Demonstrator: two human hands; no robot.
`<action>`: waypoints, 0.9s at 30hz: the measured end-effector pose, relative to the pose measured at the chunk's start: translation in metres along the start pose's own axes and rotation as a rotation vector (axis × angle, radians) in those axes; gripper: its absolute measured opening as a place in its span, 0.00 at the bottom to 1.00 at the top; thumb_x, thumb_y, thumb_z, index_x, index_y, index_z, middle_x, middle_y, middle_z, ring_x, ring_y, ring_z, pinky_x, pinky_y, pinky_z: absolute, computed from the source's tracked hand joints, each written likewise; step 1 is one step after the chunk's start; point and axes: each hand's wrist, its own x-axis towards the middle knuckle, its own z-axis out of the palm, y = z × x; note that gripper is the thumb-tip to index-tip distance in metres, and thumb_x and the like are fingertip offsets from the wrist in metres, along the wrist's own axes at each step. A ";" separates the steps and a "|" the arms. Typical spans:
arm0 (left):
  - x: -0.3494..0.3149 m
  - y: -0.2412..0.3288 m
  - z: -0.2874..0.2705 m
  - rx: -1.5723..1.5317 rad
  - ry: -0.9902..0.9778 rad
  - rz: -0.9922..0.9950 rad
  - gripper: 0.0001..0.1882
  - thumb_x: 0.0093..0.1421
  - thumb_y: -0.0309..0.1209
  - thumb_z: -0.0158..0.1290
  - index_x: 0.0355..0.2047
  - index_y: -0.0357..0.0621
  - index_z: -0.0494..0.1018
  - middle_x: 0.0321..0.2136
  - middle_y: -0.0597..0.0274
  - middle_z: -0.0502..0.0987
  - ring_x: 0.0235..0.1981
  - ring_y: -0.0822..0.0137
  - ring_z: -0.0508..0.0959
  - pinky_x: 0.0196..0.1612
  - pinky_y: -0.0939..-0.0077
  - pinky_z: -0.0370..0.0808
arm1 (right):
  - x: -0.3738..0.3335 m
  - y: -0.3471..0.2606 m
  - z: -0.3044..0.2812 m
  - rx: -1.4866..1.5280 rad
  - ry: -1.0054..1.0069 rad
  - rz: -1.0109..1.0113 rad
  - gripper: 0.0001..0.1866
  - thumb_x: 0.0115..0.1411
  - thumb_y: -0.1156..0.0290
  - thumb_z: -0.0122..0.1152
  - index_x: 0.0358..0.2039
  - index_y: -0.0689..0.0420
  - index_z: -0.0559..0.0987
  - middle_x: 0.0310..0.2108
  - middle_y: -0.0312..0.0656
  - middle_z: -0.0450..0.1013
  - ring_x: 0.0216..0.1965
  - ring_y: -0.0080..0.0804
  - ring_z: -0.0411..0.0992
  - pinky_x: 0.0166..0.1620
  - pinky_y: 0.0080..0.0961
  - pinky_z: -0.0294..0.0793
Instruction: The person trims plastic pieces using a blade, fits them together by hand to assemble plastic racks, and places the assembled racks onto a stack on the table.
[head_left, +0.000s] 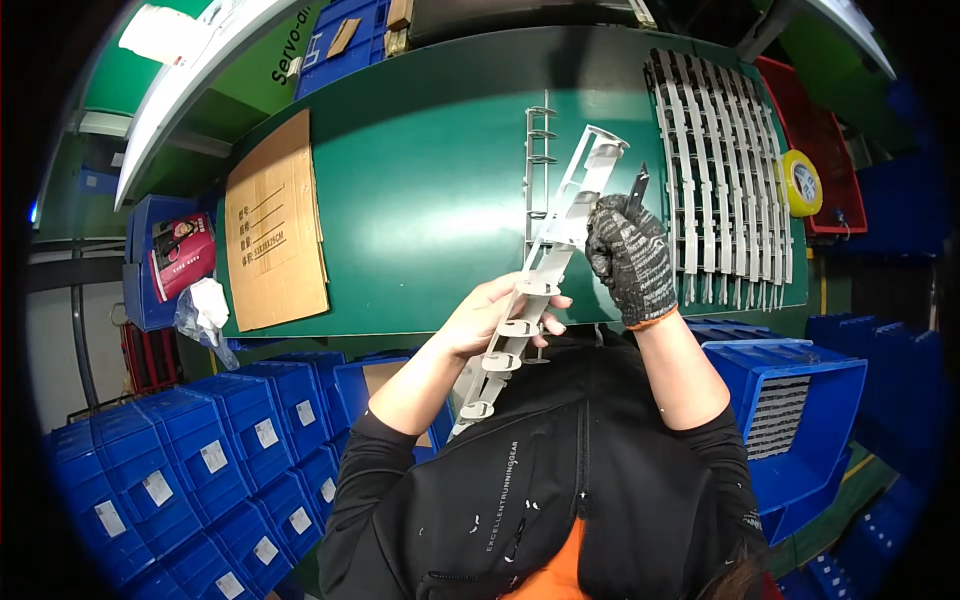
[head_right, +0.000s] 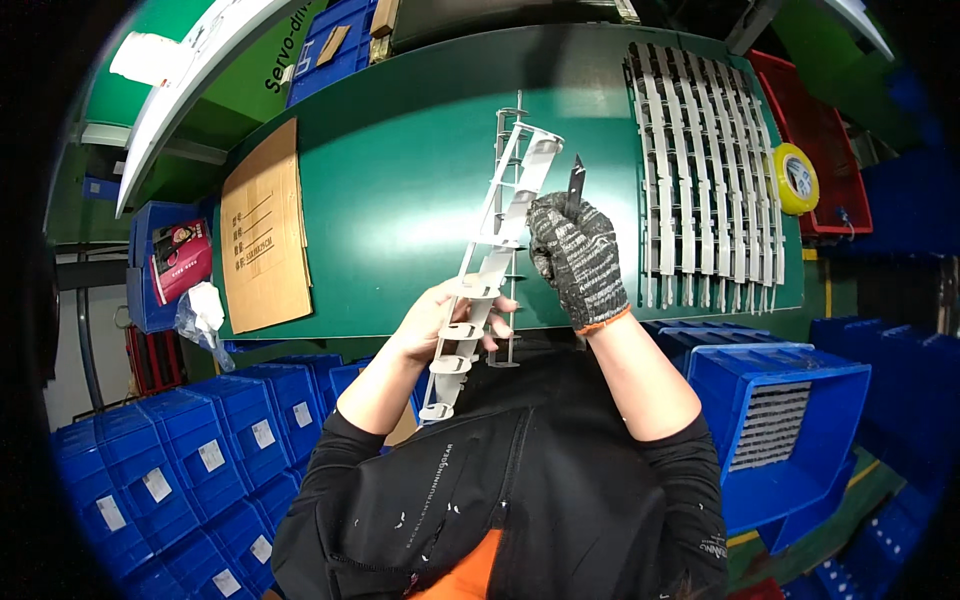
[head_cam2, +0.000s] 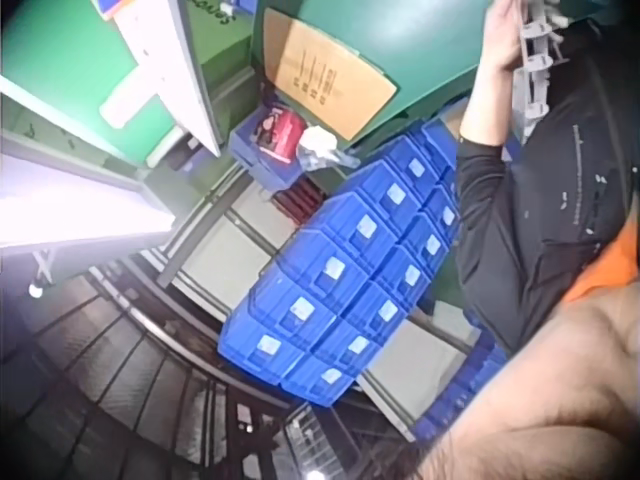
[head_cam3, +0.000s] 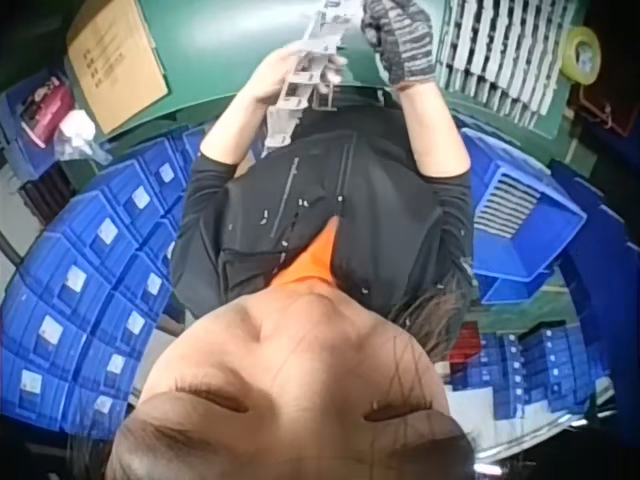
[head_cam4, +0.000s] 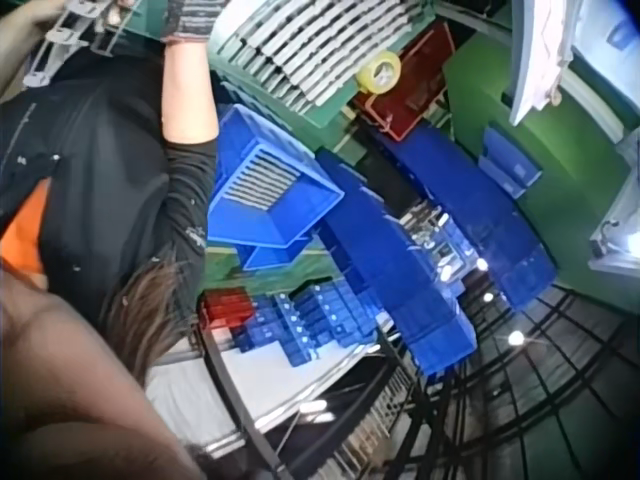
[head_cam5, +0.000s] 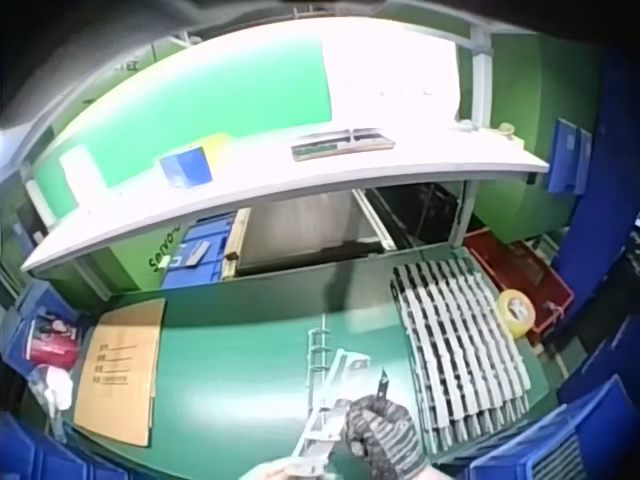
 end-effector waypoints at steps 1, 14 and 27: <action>0.001 0.004 0.004 0.054 0.028 -0.005 0.25 0.58 0.41 0.47 0.50 0.37 0.61 0.43 0.48 0.69 0.36 0.61 0.76 0.33 0.73 0.77 | -0.001 0.000 0.001 -0.002 -0.003 0.008 0.08 0.53 0.69 0.56 0.29 0.60 0.73 0.15 0.33 0.66 0.11 0.17 0.60 0.13 0.12 0.56; -0.015 0.010 0.016 0.194 0.293 0.011 0.19 0.58 0.34 0.50 0.47 0.37 0.66 0.29 0.55 0.75 0.20 0.70 0.76 0.25 0.80 0.74 | -0.028 -0.022 -0.027 -0.878 -0.148 -0.236 0.09 0.58 0.70 0.48 0.30 0.60 0.75 0.17 0.37 0.69 0.17 0.24 0.66 0.23 0.21 0.65; -0.007 0.001 0.016 0.198 0.250 0.026 0.22 0.56 0.33 0.51 0.49 0.35 0.64 0.29 0.53 0.75 0.20 0.67 0.76 0.26 0.77 0.75 | -0.025 -0.012 -0.030 -1.247 -0.105 -0.694 0.11 0.56 0.66 0.50 0.25 0.59 0.75 0.24 0.48 0.71 0.29 0.45 0.70 0.32 0.37 0.68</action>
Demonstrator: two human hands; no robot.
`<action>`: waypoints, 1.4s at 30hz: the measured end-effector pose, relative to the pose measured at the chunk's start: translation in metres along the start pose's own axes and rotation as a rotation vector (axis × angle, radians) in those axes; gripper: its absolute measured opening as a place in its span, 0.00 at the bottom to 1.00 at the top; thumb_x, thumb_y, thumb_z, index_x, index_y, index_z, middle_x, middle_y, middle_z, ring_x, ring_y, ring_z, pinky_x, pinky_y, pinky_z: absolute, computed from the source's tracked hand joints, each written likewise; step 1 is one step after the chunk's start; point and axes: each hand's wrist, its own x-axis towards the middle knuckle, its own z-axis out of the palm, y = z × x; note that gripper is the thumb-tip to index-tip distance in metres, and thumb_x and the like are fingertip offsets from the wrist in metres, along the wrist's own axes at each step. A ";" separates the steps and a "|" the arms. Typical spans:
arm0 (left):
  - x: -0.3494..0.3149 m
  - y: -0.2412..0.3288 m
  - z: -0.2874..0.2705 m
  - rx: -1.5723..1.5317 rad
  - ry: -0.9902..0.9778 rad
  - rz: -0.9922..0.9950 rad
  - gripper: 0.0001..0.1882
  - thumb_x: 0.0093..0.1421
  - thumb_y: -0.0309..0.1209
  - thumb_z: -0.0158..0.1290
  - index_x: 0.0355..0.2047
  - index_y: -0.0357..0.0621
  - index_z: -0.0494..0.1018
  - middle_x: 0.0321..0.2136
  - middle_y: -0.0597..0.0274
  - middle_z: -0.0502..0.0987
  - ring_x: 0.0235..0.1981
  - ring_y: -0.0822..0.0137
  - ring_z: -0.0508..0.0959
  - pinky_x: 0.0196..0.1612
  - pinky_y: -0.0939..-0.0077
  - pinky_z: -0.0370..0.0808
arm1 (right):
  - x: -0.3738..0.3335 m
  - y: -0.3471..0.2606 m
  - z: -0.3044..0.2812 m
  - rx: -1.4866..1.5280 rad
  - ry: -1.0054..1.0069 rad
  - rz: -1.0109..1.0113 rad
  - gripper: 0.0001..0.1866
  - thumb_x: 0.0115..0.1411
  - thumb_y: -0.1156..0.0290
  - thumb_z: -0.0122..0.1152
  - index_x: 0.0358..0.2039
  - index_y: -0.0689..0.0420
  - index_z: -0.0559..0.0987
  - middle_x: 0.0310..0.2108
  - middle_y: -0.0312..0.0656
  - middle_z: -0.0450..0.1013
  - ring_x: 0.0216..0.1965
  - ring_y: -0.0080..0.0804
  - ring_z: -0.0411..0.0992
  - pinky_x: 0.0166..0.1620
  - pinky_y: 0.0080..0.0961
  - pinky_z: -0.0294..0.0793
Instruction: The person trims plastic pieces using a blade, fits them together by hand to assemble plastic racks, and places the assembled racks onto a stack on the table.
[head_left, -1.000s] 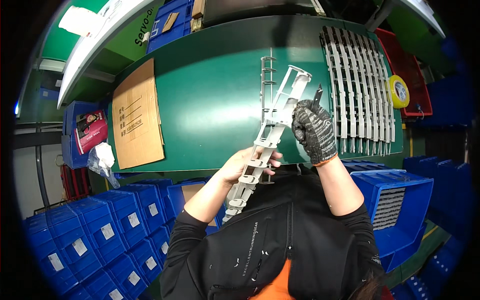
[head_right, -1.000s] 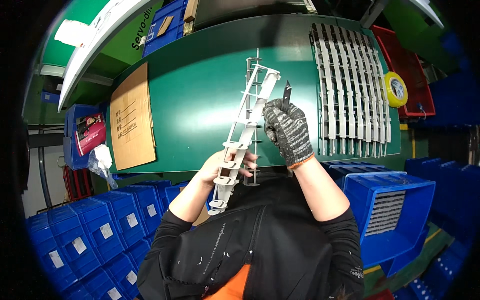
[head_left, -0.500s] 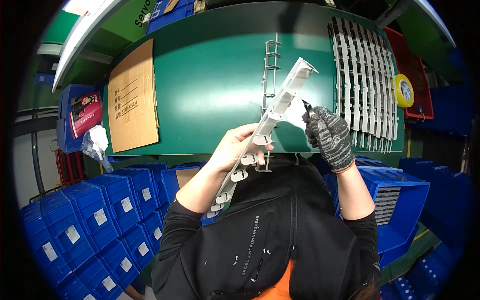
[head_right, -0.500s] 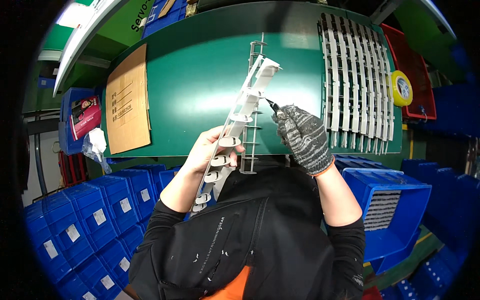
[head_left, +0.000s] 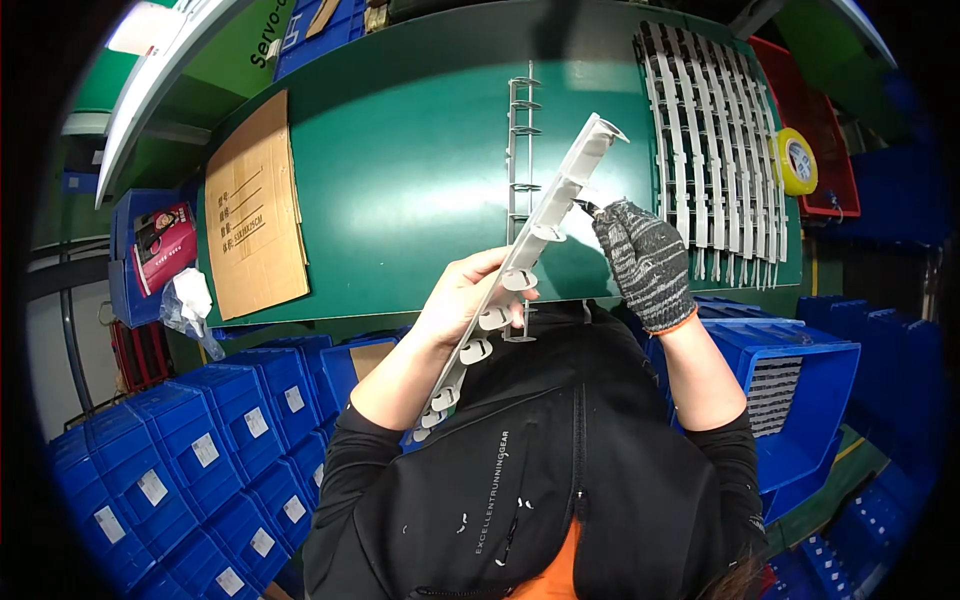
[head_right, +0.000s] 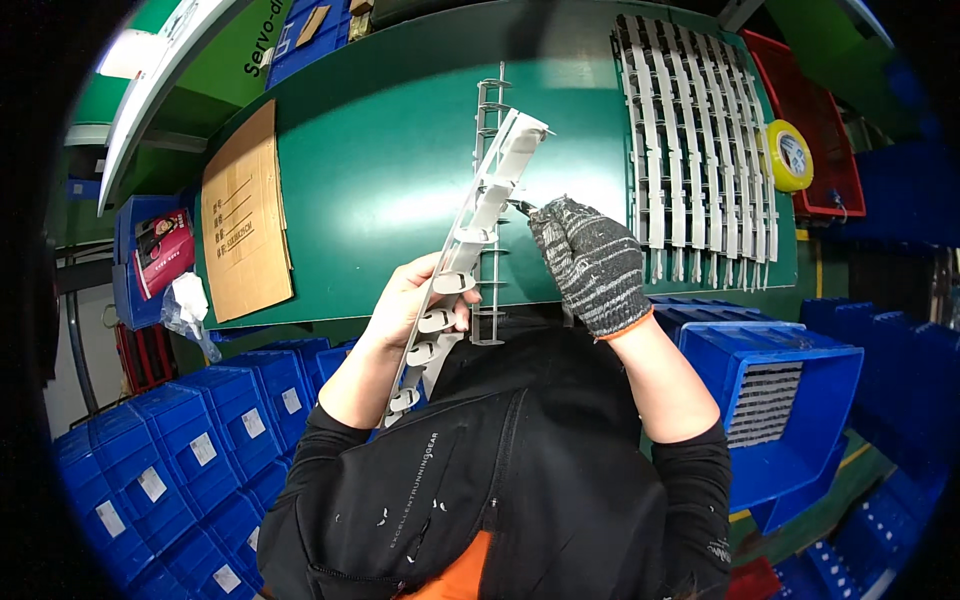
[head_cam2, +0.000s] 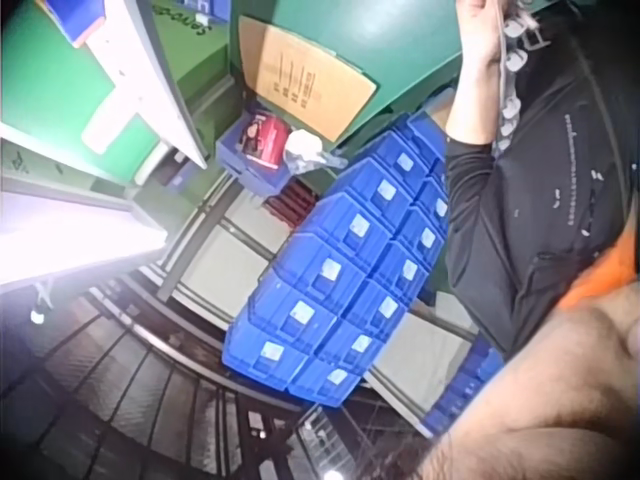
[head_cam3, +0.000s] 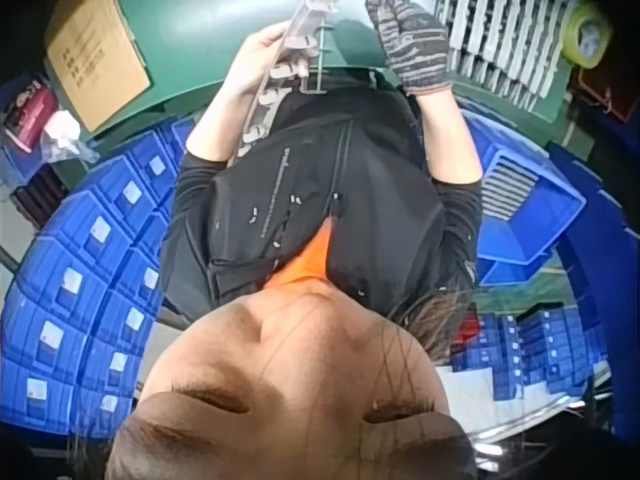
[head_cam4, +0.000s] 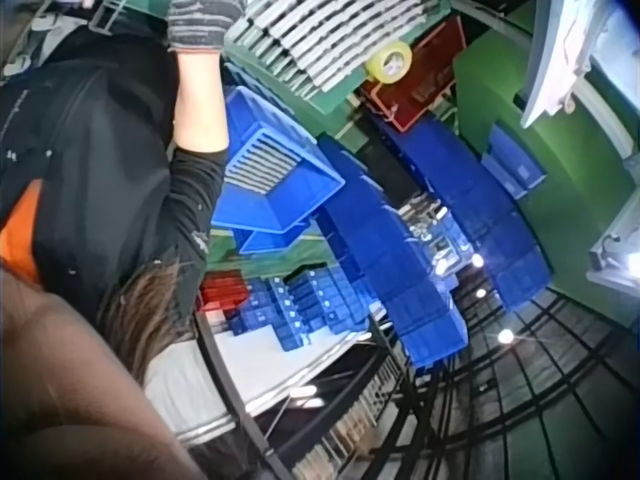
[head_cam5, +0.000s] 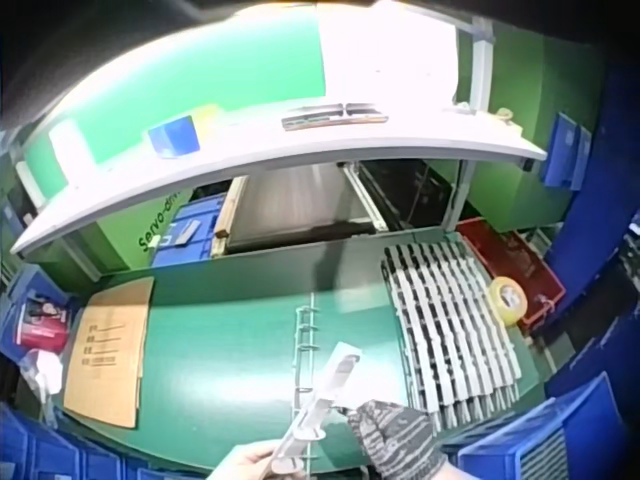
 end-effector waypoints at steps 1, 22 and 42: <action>0.000 0.000 0.000 0.001 -0.002 0.000 0.22 0.56 0.33 0.51 0.49 0.35 0.64 0.29 0.53 0.75 0.20 0.67 0.76 0.26 0.77 0.75 | 0.000 0.001 0.000 -0.001 0.002 0.000 0.11 0.56 0.66 0.50 0.25 0.59 0.75 0.24 0.48 0.71 0.29 0.45 0.70 0.32 0.37 0.68; 0.006 0.005 0.016 -0.005 0.123 -0.046 0.18 0.56 0.40 0.50 0.36 0.35 0.71 0.31 0.49 0.76 0.21 0.66 0.77 0.19 0.80 0.73 | -0.016 -0.016 0.008 0.075 -0.036 0.095 0.07 0.49 0.68 0.59 0.25 0.58 0.76 0.22 0.44 0.70 0.25 0.41 0.70 0.29 0.32 0.69; 0.015 0.002 0.007 -0.118 -0.039 -0.159 0.21 0.57 0.39 0.47 0.44 0.34 0.65 0.29 0.48 0.75 0.20 0.62 0.77 0.17 0.77 0.74 | -0.015 0.017 0.015 1.312 -0.044 0.598 0.21 0.58 0.52 0.49 0.41 0.57 0.72 0.18 0.34 0.66 0.14 0.19 0.58 0.14 0.13 0.56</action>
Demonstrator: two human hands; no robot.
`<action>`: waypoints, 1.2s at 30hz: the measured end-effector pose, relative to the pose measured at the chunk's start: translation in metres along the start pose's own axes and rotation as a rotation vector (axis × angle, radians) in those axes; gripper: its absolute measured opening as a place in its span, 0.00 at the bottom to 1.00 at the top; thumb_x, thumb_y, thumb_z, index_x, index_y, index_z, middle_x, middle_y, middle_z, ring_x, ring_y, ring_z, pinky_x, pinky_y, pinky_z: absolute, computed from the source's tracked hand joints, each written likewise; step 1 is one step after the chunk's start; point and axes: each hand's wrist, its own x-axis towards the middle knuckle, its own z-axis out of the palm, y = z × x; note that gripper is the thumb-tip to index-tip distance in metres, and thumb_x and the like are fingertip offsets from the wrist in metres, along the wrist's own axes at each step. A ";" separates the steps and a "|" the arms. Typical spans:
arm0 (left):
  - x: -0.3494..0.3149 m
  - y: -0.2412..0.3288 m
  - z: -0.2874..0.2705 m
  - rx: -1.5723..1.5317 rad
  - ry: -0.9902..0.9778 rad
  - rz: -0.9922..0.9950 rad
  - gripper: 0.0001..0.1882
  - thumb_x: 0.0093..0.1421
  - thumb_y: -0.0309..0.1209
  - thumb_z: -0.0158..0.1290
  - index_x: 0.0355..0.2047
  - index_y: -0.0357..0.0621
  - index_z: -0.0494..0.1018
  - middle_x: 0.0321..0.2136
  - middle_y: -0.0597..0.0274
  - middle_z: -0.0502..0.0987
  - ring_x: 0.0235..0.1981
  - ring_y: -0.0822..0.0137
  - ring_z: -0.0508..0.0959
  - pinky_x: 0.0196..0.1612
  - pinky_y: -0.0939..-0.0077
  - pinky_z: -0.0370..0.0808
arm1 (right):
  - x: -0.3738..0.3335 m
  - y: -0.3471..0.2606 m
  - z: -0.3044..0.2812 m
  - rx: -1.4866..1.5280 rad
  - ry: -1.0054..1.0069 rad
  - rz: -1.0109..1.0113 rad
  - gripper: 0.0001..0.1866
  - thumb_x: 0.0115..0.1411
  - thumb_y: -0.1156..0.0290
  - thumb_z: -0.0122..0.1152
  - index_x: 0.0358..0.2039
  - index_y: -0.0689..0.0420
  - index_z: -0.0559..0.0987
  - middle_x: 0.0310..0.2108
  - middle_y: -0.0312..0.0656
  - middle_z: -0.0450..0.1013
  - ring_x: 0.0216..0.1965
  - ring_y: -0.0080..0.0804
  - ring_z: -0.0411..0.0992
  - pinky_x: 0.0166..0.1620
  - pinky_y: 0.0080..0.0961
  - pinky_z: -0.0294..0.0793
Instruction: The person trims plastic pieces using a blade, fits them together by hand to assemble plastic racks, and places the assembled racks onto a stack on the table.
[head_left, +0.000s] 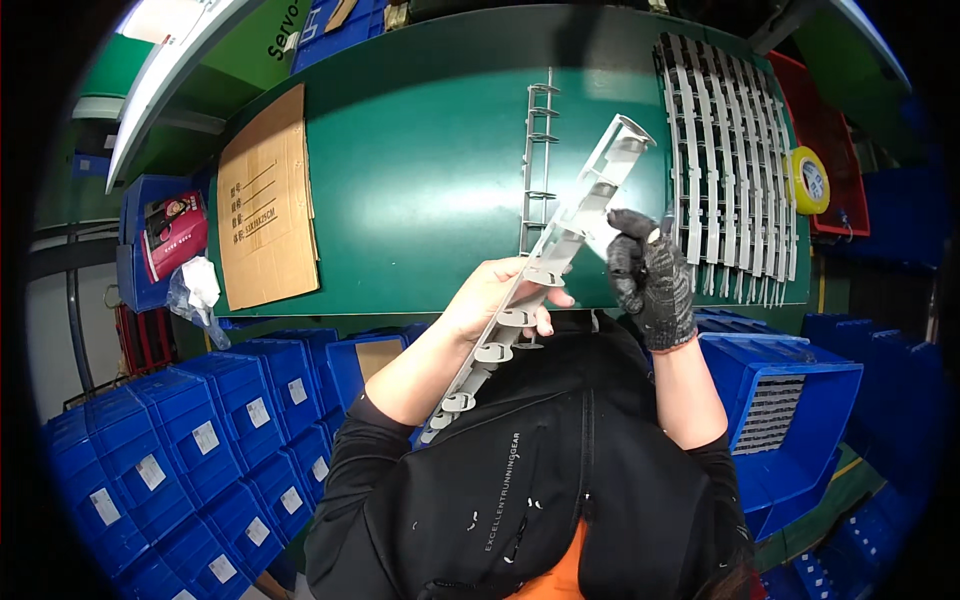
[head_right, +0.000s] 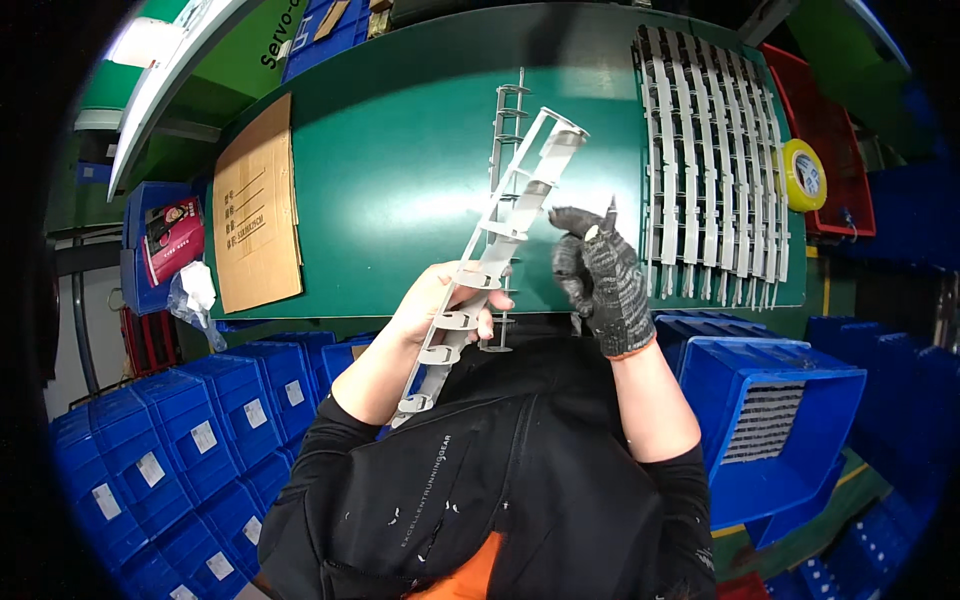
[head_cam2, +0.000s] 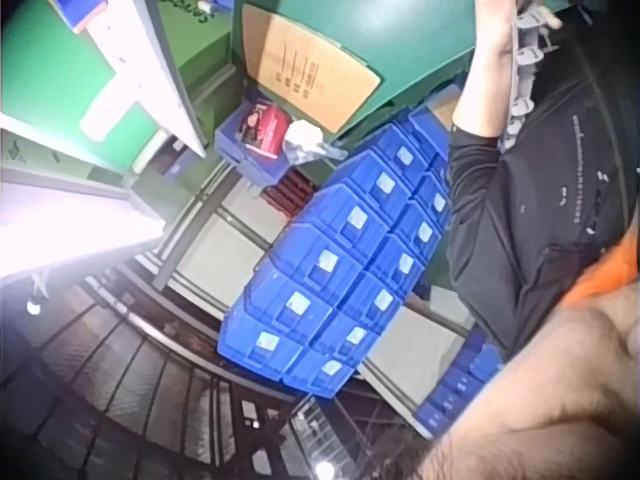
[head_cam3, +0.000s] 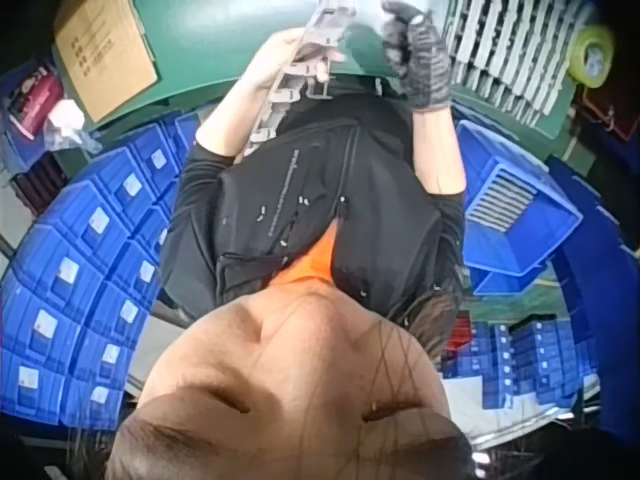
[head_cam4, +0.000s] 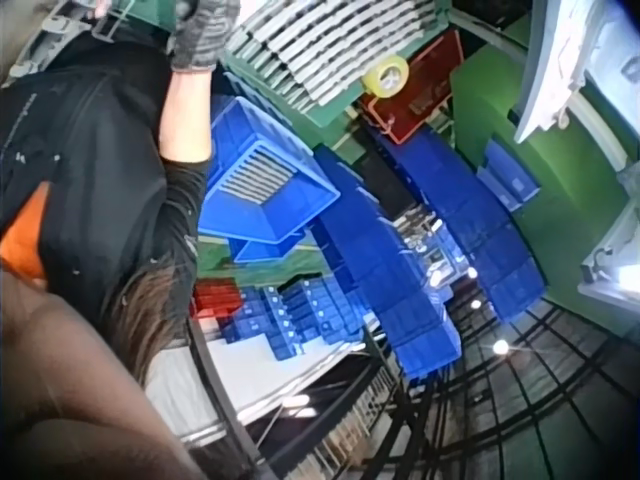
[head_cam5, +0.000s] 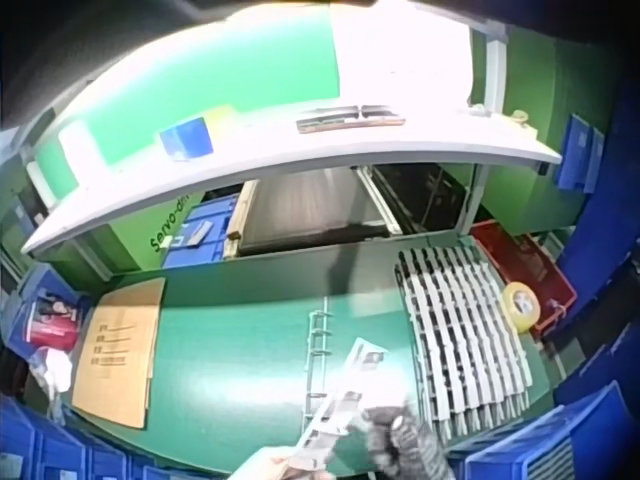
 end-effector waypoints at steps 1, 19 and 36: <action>0.005 -0.001 0.001 -0.050 -0.012 -0.099 0.20 0.58 0.37 0.46 0.45 0.33 0.65 0.29 0.47 0.75 0.19 0.61 0.77 0.17 0.76 0.74 | 0.005 0.008 0.006 0.244 -0.005 0.131 0.21 0.58 0.53 0.50 0.42 0.58 0.70 0.18 0.35 0.67 0.13 0.18 0.59 0.15 0.12 0.57; -0.022 0.037 -0.004 0.379 -0.206 -0.045 0.26 0.61 0.28 0.39 0.60 0.46 0.49 0.31 0.52 0.75 0.24 0.72 0.77 0.27 0.84 0.73 | 0.002 -0.019 0.009 -0.439 0.159 -0.147 0.13 0.59 0.63 0.51 0.27 0.61 0.74 0.15 0.35 0.68 0.14 0.18 0.63 0.16 0.15 0.58; -0.017 0.026 -0.002 0.199 -0.186 -0.100 0.24 0.60 0.28 0.43 0.57 0.41 0.55 0.26 0.49 0.76 0.21 0.68 0.77 0.23 0.82 0.75 | -0.005 -0.013 0.016 -0.625 0.074 -0.192 0.10 0.56 0.68 0.55 0.32 0.61 0.77 0.19 0.35 0.71 0.19 0.19 0.67 0.23 0.16 0.65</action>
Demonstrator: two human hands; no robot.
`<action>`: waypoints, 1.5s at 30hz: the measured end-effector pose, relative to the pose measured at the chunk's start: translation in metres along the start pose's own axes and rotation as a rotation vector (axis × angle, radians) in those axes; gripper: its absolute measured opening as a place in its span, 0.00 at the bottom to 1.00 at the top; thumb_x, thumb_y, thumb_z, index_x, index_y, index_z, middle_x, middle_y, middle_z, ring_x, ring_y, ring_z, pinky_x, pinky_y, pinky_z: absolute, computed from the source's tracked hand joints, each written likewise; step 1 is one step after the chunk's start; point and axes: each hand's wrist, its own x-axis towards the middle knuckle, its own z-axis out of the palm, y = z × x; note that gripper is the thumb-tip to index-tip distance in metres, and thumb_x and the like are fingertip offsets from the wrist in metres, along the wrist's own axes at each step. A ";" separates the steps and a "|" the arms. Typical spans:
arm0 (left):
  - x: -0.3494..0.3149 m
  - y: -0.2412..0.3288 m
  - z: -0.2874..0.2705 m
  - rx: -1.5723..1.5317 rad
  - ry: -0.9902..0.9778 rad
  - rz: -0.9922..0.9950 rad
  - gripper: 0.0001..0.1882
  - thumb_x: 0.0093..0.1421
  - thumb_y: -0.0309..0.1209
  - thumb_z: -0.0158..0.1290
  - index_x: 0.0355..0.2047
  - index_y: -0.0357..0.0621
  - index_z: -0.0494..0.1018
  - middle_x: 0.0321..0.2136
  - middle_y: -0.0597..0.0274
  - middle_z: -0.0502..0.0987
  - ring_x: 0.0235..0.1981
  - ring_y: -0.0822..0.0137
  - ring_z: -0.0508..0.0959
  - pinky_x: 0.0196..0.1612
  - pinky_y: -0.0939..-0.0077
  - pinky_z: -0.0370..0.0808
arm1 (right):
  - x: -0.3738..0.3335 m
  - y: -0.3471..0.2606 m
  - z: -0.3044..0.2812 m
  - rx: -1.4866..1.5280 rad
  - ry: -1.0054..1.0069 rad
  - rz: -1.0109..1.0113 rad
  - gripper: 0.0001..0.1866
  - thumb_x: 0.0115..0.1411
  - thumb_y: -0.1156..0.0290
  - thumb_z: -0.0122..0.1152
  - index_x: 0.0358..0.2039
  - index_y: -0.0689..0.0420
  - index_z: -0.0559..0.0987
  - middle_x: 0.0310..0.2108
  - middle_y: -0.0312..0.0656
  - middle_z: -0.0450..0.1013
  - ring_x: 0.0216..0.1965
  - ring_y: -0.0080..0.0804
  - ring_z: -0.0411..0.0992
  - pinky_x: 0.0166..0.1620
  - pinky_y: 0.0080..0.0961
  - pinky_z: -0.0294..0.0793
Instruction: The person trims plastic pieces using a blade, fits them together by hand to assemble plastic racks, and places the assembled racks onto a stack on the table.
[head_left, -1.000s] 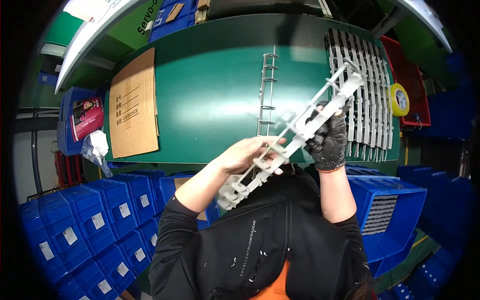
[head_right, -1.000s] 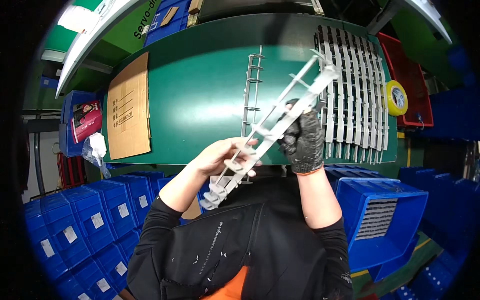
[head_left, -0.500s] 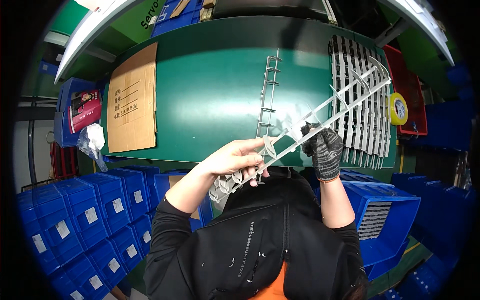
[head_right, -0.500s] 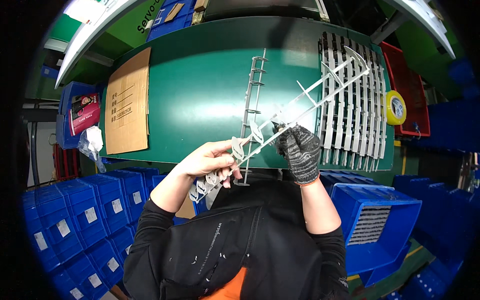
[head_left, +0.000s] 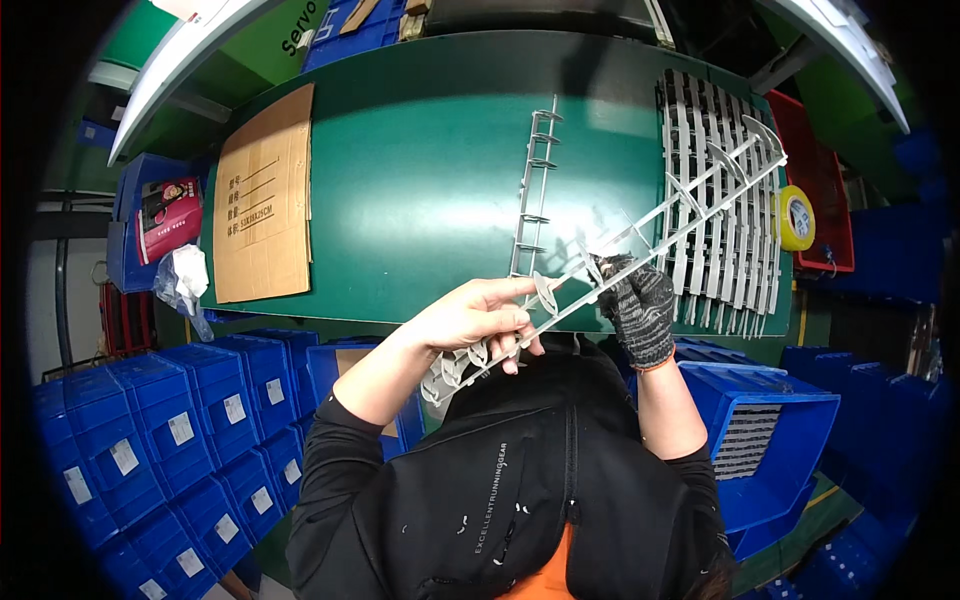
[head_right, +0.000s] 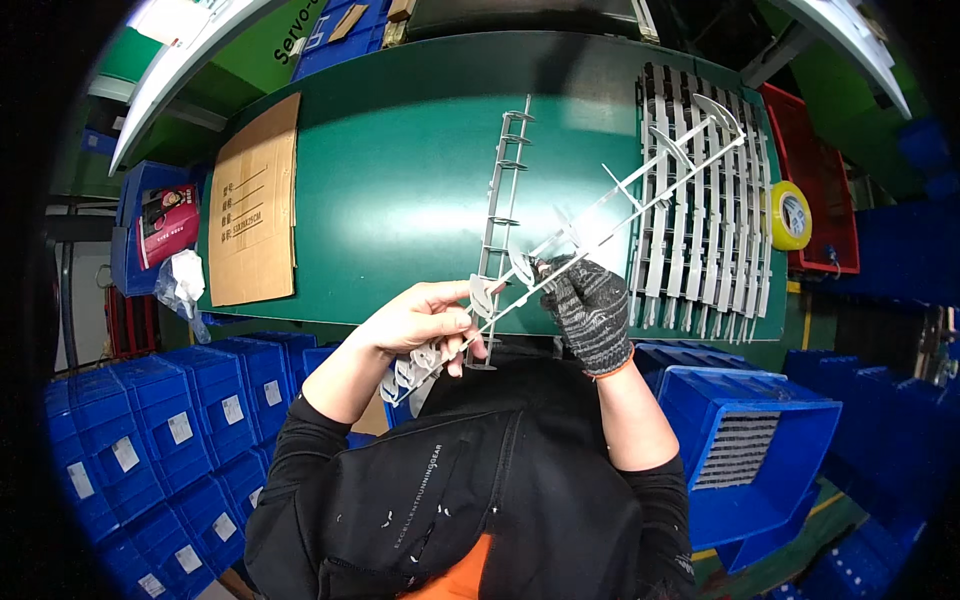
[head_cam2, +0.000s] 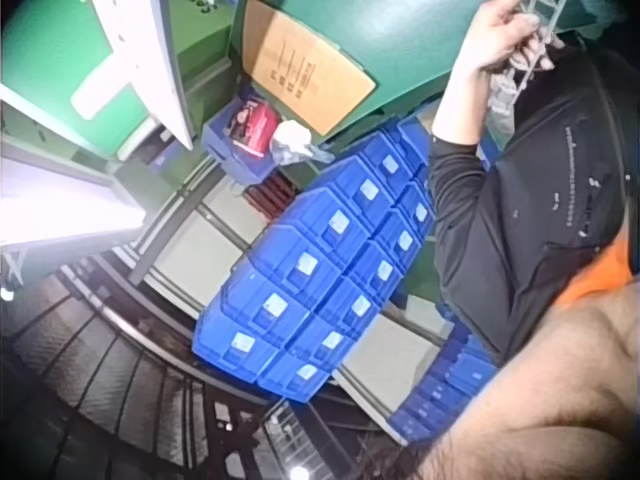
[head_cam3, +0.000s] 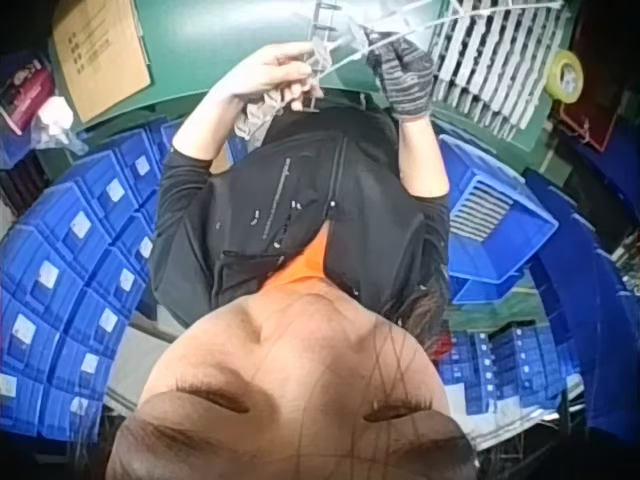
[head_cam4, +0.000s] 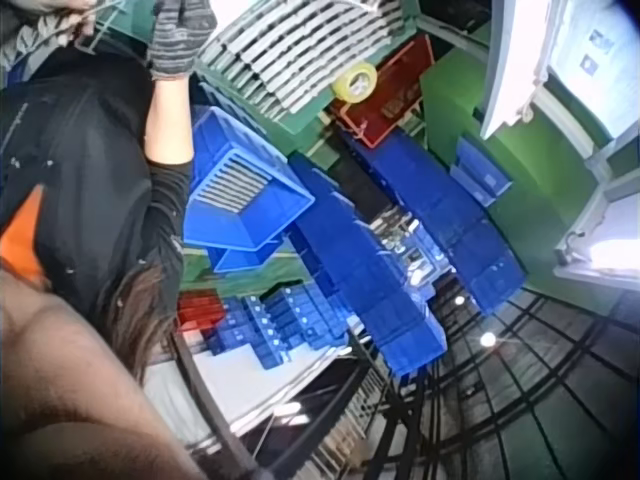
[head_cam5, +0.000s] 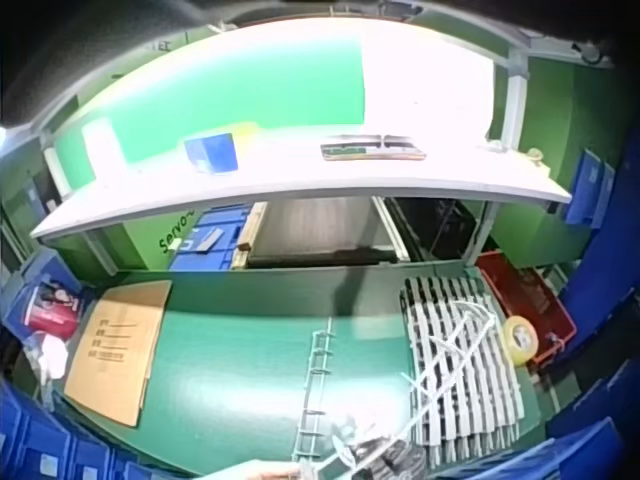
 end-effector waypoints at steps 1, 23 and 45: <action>0.001 0.000 0.000 0.018 0.021 0.017 0.21 0.60 0.28 0.43 0.54 0.40 0.58 0.27 0.49 0.76 0.22 0.67 0.78 0.24 0.83 0.74 | 0.000 0.002 -0.002 0.000 -0.003 0.000 0.10 0.56 0.68 0.55 0.32 0.61 0.77 0.19 0.35 0.71 0.19 0.19 0.67 0.23 0.16 0.65; 0.017 -0.012 0.008 0.834 0.482 0.444 0.10 0.48 0.25 0.54 0.32 0.40 0.68 0.38 0.56 0.66 0.36 0.63 0.71 0.42 0.73 0.68 | 0.009 -0.006 0.009 -0.641 -0.156 -0.278 0.08 0.54 0.69 0.53 0.25 0.60 0.75 0.22 0.49 0.70 0.25 0.46 0.69 0.30 0.36 0.67; 0.035 -0.019 0.021 1.200 0.771 0.568 0.12 0.47 0.27 0.56 0.33 0.43 0.69 0.39 0.53 0.66 0.40 0.55 0.69 0.41 0.68 0.68 | 0.003 0.005 0.021 -0.034 0.306 0.090 0.03 0.54 0.75 0.56 0.26 0.61 0.75 0.16 0.30 0.67 0.18 0.14 0.62 0.22 0.15 0.61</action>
